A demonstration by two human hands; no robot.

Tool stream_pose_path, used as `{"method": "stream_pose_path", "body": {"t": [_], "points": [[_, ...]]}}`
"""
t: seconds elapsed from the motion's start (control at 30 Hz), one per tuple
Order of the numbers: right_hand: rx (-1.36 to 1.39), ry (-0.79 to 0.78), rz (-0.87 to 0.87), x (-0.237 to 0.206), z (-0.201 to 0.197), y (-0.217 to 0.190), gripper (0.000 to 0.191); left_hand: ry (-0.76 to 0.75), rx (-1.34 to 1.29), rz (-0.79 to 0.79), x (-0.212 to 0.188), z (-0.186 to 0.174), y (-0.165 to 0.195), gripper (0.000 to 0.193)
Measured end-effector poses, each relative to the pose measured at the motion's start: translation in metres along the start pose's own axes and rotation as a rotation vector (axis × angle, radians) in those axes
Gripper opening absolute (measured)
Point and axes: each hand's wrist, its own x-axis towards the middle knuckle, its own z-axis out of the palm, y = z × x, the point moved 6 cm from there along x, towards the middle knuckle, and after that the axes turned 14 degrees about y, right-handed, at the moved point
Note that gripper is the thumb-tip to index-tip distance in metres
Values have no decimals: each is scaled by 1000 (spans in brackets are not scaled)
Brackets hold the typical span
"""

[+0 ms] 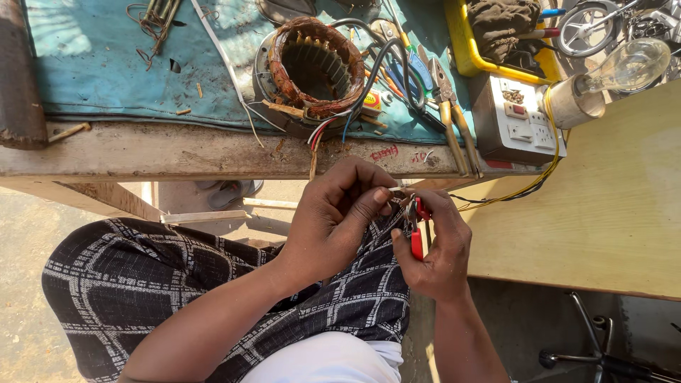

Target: The person sits on the ground at a low workbench preparing the copper winding wires of a motor stator. They strip insulation from the wire ends by hand, cut and trim wires with pliers, rub the wire ends with a small abrasive stick, and handle a matchbox at the end.

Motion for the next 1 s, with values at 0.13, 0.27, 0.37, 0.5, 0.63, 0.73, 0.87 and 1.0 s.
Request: {"method": "stream_pose_path", "body": {"t": [0.13,0.27,0.37,0.5,0.63,0.73,0.87,1.0], "points": [[-64,-18,-94,16,-3,-21,58,-6,31,6,-2,3,5,9],[-91,-2,-133,23,-7,-29,58,-9,137,118,-4,3,16,7],[-101,-24,-150,24,-11,-30,59,3,289,252,-4,2,26,6],[-110,-38,-158,24,-15,-26,59,4,359,361,-5,5,34,8],[-118,-56,-151,23,-17,-20,55,5,361,337,-6,6,34,9],[-126,-74,-140,21,-16,-14,51,3,379,461,-9,7,40,11],[-133,-85,-165,20,-16,-8,49,1,394,374,-6,7,34,10],[-122,-88,-197,21,-15,-3,47,4,388,387,-5,8,34,10]]}}
